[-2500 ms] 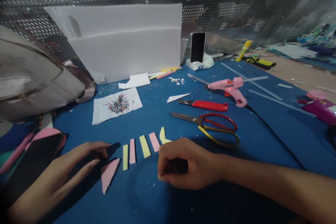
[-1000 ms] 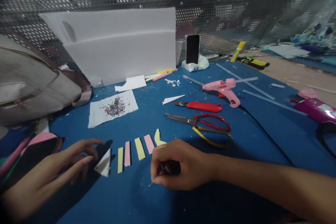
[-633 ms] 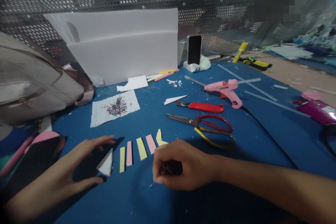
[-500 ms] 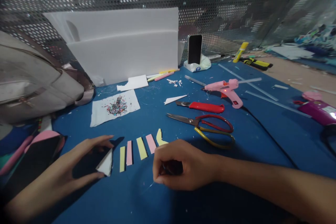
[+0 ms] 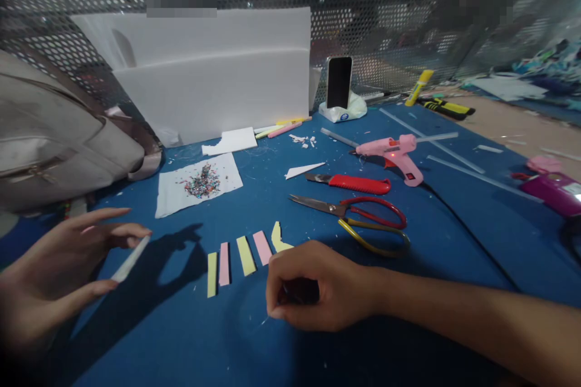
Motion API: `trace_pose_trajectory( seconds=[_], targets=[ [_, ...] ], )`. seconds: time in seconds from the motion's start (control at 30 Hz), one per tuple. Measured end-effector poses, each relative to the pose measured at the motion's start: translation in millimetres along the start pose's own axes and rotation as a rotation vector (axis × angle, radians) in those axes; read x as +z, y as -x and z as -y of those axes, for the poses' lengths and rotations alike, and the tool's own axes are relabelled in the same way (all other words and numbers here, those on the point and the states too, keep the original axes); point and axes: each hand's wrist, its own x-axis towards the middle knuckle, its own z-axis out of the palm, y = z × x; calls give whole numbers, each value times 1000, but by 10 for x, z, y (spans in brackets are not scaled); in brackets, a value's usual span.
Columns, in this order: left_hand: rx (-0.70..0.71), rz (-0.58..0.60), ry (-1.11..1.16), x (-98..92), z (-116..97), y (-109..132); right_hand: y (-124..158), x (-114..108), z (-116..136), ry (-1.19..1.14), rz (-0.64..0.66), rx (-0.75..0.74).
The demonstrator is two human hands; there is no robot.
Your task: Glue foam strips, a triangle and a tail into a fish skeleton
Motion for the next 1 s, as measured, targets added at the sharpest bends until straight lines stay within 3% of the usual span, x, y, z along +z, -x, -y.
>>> trace_pose_trajectory(
  seconds=[0.1, 0.3, 0.8, 1.0],
  targets=[
    [-33, 89, -51, 71, -17, 72, -3, -2, 3, 4, -2, -5],
    [162, 231, -259, 263, -123, 112, 3, -4, 22, 10, -6, -7],
    [154, 236, -279, 303, -59, 93, 7, -3, 12, -10, 26, -3],
    [139, 232, -253, 307, -64, 106, 29, 75, 55, -252, 27, 86]
  ],
)
